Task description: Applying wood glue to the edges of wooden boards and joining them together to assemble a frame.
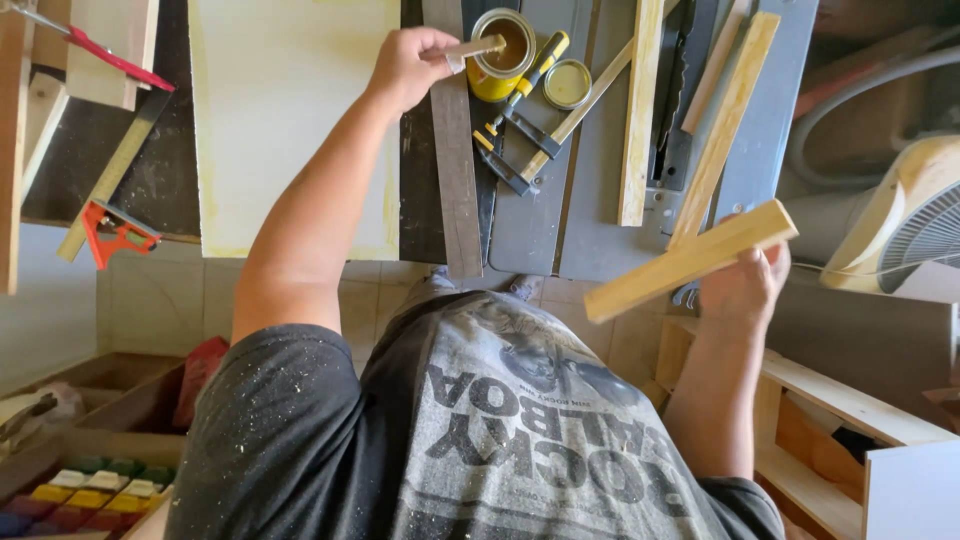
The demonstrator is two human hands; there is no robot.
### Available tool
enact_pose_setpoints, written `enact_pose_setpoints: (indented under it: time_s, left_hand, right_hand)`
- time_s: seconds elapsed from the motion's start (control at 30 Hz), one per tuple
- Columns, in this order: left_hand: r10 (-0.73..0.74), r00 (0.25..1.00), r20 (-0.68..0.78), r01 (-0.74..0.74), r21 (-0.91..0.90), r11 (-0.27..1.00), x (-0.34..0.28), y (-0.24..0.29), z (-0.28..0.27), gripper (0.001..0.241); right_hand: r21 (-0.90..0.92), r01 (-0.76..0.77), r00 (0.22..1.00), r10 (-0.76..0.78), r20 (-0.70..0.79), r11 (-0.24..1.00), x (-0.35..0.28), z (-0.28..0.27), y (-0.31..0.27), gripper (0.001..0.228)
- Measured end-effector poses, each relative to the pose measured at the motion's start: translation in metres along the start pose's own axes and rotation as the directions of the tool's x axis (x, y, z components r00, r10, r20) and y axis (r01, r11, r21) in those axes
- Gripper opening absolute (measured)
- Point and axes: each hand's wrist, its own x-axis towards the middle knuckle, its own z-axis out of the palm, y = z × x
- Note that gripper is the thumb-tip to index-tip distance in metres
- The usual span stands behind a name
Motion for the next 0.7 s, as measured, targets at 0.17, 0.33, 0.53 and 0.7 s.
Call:
enact_pose_setpoints:
  time_s: [0.17,0.33,0.53,0.7]
  left_hand:
    - [0.13,0.99,0.05,-0.121,-0.157,0.98,0.004,-0.025,0.006,0.018]
    - [0.101,0.993,0.069,-0.088,-0.173,0.981,0.012,-0.036,0.01,0.023]
    - [0.134,0.975,0.177,-0.099,-0.189,0.977,0.002,-0.017,0.006,0.037]
    - [0.187,0.971,0.147,-0.182,-0.048,0.982,-0.002,0.001,-0.003,0.031]
  right_hand:
    - [0.338,-0.179,0.925,0.275,-0.262,0.924,-0.007,0.064,0.052,0.054]
    - [0.424,-0.414,0.907,0.407,0.111,0.806,-0.042,0.123,0.076,0.06]
    - [0.343,-0.646,0.763,0.582,0.28,0.682,-0.077,0.117,0.091,0.074]
    - [0.35,-0.619,0.785,0.565,0.253,0.704,-0.029,0.078,0.084,0.074]
